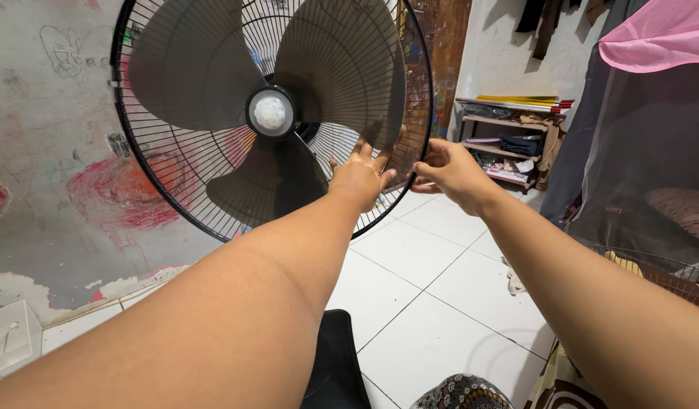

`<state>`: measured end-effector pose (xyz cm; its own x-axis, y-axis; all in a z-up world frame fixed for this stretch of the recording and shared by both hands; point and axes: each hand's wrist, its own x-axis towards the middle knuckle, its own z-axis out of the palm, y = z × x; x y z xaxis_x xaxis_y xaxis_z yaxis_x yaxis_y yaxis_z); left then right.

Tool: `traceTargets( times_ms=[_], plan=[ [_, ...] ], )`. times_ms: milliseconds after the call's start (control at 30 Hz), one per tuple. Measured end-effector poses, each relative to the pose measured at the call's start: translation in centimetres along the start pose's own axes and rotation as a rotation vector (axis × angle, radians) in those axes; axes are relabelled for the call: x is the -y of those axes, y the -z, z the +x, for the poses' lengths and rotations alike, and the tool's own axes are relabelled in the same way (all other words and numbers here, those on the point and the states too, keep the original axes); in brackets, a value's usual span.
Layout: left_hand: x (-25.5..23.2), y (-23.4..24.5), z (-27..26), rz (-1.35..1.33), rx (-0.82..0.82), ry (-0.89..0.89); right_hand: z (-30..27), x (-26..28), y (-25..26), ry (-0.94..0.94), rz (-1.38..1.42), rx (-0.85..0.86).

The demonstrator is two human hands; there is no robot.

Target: The person removes the front grille of a standing electric fan, uses a screwdriver to loosen a screw on the motor housing, then reattaches the grille. The person handles the fan grille, motor housing, and screwdriver throughout the process.

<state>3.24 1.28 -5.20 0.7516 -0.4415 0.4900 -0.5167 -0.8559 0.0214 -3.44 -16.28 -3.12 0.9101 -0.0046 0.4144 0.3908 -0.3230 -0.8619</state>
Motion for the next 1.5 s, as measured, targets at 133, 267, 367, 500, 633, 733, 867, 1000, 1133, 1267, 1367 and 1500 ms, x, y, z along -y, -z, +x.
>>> traceTargets(
  times_ms=[133, 267, 367, 500, 633, 733, 867, 1000, 1133, 1267, 1367, 1500],
  plan=[
    [-0.2, 0.6, -0.1, 0.026, 0.001, -0.002, 0.0, 0.2, -0.6, 0.000, -0.034, -0.066],
    [-0.7, 0.4, -0.2, 0.016, -0.018, 0.012, 0.2, 0.7, -1.2, -0.056, -0.097, -0.161],
    [-0.5, 0.4, -0.4, 0.039, -0.023, 0.013, 0.2, 1.2, -1.8, -0.091, -0.135, -0.221],
    [-0.1, 0.1, -0.5, 0.094, -0.037, -0.003, 0.4, 1.0, -2.5, -0.100, -0.118, -0.253],
    [0.2, -0.4, -0.3, 0.053, -0.031, -0.030, 0.7, -0.5, -2.1, -0.086, 0.000, -0.224],
    [0.6, -0.6, -0.9, 0.035, -0.100, -0.103, 1.4, -1.7, -1.4, -0.085, 0.063, -0.205],
    [1.1, 1.0, -3.0, -0.153, -0.010, -0.104, 2.4, -2.7, -1.1, -0.101, 0.022, -0.221],
    [2.8, 5.0, -5.0, -0.279, -0.181, -0.205, 3.4, -3.2, -1.5, -0.113, -0.009, -0.250],
    [6.0, 10.0, -7.0, -0.288, -0.394, -0.141, 4.0, -2.3, -1.9, -0.139, -0.041, -0.300],
    [10.5, 13.3, -8.9, -0.336, -0.657, -0.081, 3.4, -0.5, -2.3, -0.085, -0.098, -0.348],
    [15.2, 14.3, -9.6, -0.113, -0.915, -0.055, 2.7, 1.8, -2.6, -0.018, -0.162, -0.419],
    [23.5, 14.0, -9.1, -0.075, -1.102, 0.270, 2.0, 5.0, -2.7, 0.094, -0.301, -0.505]
  ],
)
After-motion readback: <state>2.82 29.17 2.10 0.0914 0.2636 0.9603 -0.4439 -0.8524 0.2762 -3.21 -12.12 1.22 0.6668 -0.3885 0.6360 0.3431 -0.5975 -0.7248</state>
